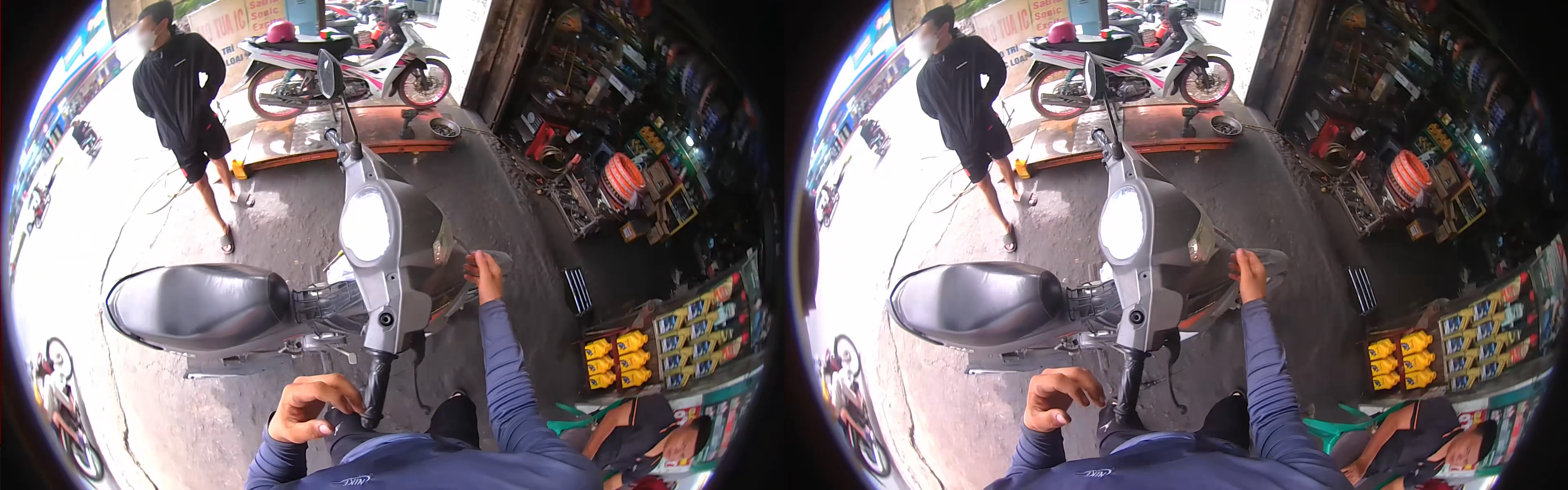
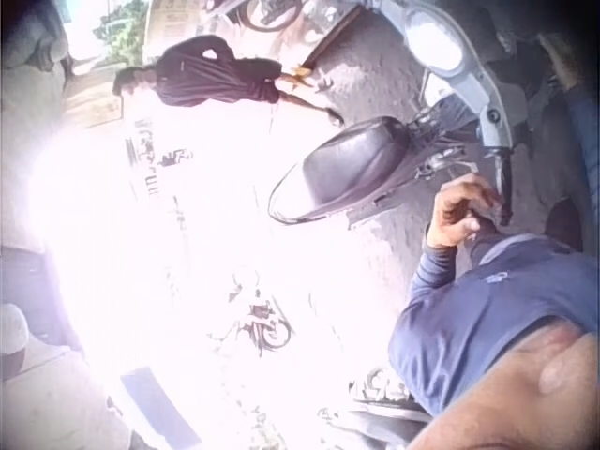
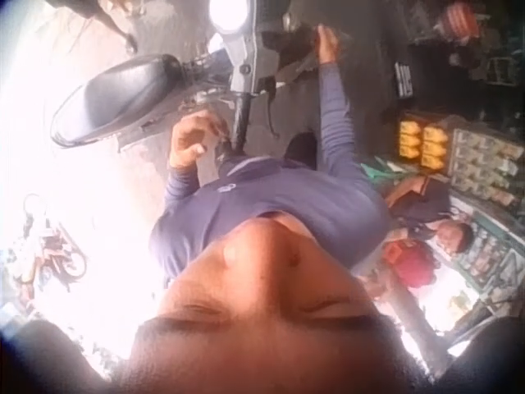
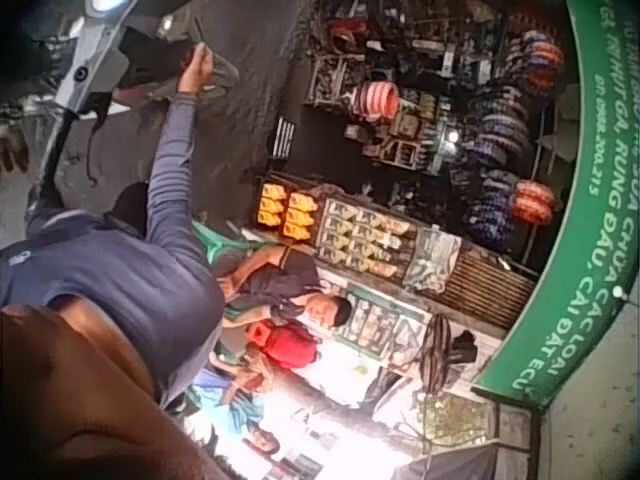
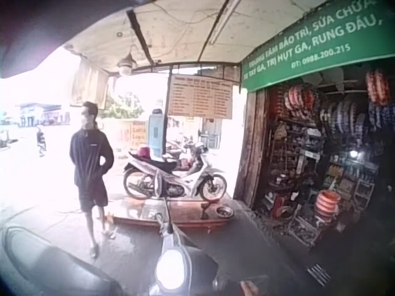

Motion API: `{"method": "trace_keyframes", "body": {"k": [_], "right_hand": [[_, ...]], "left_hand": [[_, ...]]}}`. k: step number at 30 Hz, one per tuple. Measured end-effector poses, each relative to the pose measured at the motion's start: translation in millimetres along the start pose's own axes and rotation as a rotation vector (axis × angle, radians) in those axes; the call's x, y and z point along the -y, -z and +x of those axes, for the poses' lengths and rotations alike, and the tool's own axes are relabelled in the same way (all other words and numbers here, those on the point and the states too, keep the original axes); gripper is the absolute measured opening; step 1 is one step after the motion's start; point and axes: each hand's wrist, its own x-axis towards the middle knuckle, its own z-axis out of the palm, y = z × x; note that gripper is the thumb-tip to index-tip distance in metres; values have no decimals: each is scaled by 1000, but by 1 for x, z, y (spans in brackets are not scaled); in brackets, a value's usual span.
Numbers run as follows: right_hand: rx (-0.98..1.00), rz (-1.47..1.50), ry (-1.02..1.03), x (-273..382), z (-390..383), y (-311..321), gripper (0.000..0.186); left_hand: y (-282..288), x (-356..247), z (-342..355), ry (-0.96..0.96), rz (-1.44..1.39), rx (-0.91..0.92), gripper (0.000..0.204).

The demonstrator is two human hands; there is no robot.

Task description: Removing the front cowling/headlight assembly of a motorcycle using a screwdriver.

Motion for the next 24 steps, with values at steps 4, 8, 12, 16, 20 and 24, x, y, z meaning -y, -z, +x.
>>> {"method": "trace_keyframes", "body": {"k": [4,8,12,16,20,24], "right_hand": [[330,-124,81,-4,67,-29,57],[607,-139,0,18,99,-56,70],[873,-201,-126,28,150,-90,83],[1172,139,-510,19,186,-133,72],[1305,-4,-517,1,202,-144,65],[1543,129,-672,-5,211,-156,67]], "left_hand": [[-109,49,74,254,-233,-67,43],[-148,151,107,537,-410,-655,64],[-127,224,132,175,-349,-1294,55],[-74,291,147,-245,-152,-1475,40],[-83,299,193,-334,-208,-1718,39],[-93,299,190,-404,-254,-1710,44]]}}
